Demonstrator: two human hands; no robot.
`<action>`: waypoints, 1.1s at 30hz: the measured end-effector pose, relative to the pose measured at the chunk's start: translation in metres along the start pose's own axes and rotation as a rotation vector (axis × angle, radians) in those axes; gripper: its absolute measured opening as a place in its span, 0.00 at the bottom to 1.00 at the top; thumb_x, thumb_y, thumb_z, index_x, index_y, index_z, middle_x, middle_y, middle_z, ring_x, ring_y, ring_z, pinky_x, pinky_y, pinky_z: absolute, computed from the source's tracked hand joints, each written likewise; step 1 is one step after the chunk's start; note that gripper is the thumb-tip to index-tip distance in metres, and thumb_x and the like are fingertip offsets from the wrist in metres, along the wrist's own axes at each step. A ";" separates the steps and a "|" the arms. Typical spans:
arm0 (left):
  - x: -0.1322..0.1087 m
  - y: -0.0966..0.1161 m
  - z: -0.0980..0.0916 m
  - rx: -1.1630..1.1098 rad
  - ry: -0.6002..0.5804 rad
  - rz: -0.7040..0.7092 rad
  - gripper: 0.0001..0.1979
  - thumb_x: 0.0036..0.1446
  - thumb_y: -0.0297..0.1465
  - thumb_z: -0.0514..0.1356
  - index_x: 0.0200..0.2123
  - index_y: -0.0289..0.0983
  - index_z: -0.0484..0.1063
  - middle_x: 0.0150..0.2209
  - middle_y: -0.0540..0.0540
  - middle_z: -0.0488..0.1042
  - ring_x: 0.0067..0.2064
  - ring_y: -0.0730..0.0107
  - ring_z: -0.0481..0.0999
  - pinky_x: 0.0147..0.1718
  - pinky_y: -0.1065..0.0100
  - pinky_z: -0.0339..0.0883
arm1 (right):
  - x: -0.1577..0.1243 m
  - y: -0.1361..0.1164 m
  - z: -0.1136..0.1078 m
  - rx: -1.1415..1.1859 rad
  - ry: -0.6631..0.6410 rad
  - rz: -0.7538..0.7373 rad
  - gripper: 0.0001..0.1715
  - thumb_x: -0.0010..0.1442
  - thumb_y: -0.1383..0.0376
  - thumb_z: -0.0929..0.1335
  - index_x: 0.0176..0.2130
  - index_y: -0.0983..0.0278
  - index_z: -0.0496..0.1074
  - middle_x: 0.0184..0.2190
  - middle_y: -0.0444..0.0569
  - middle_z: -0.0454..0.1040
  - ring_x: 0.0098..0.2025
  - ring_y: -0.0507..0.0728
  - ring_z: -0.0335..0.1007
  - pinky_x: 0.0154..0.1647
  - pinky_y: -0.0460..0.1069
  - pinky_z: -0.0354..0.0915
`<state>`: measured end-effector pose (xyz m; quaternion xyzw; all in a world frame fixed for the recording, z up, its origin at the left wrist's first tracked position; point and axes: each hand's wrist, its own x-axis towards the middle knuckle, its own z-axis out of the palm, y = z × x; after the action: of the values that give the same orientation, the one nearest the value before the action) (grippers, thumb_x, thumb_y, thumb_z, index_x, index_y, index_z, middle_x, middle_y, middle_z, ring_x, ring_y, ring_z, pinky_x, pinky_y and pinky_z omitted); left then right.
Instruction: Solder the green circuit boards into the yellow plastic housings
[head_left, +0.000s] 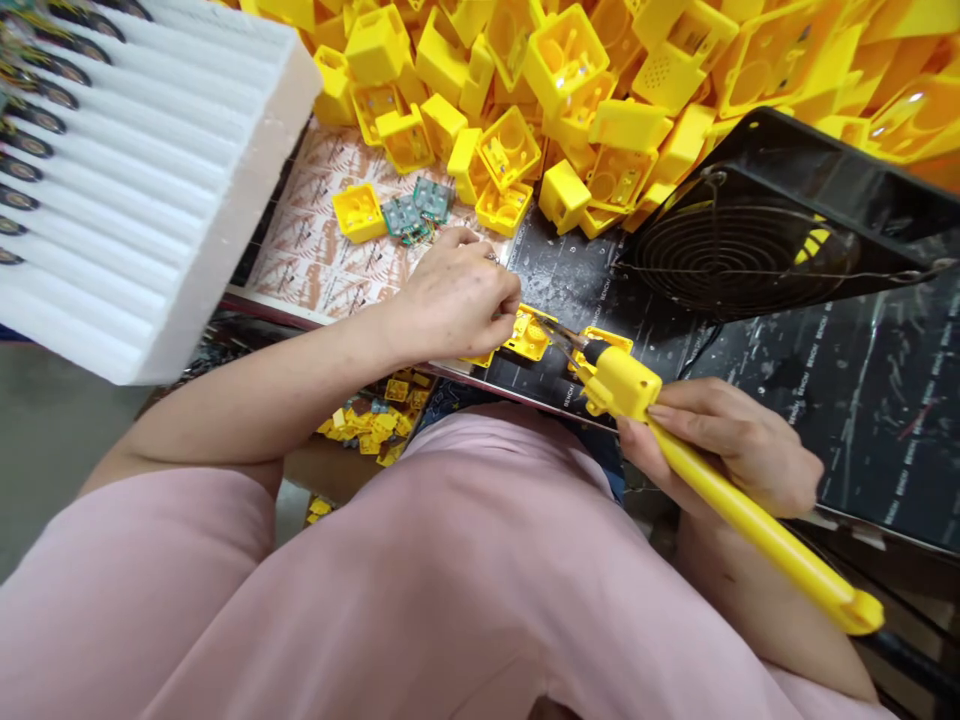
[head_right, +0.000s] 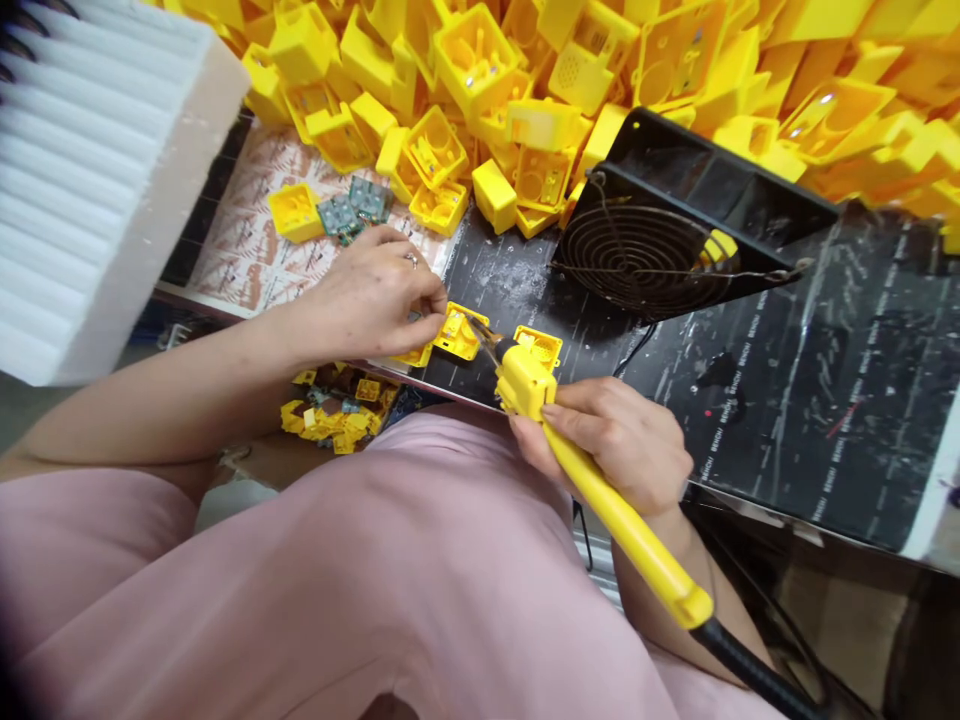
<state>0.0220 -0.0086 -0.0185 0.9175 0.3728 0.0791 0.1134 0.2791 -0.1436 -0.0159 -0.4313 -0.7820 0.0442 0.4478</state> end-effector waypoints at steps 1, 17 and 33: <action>0.000 0.000 0.000 0.001 0.000 0.004 0.10 0.56 0.33 0.59 0.27 0.40 0.80 0.23 0.49 0.74 0.38 0.60 0.77 0.56 0.46 0.68 | 0.001 0.001 0.003 0.023 0.015 -0.015 0.18 0.58 0.73 0.80 0.38 0.59 0.71 0.28 0.41 0.80 0.25 0.51 0.77 0.19 0.43 0.68; 0.000 0.005 -0.008 0.095 -0.084 0.004 0.14 0.59 0.34 0.55 0.30 0.39 0.81 0.27 0.45 0.75 0.40 0.56 0.78 0.44 0.57 0.68 | -0.018 -0.004 -0.006 0.015 0.096 0.193 0.20 0.60 0.68 0.79 0.50 0.52 0.80 0.33 0.42 0.83 0.29 0.58 0.80 0.24 0.52 0.74; -0.019 -0.005 -0.001 -0.072 0.012 0.066 0.12 0.67 0.34 0.58 0.35 0.42 0.81 0.36 0.48 0.83 0.45 0.59 0.78 0.65 0.45 0.62 | -0.016 0.004 -0.007 0.156 0.031 0.051 0.18 0.60 0.71 0.79 0.48 0.58 0.77 0.30 0.43 0.81 0.28 0.56 0.80 0.21 0.48 0.72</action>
<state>0.0051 -0.0187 -0.0196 0.9242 0.3399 0.1014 0.1414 0.2901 -0.1546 -0.0242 -0.4158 -0.7579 0.1098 0.4907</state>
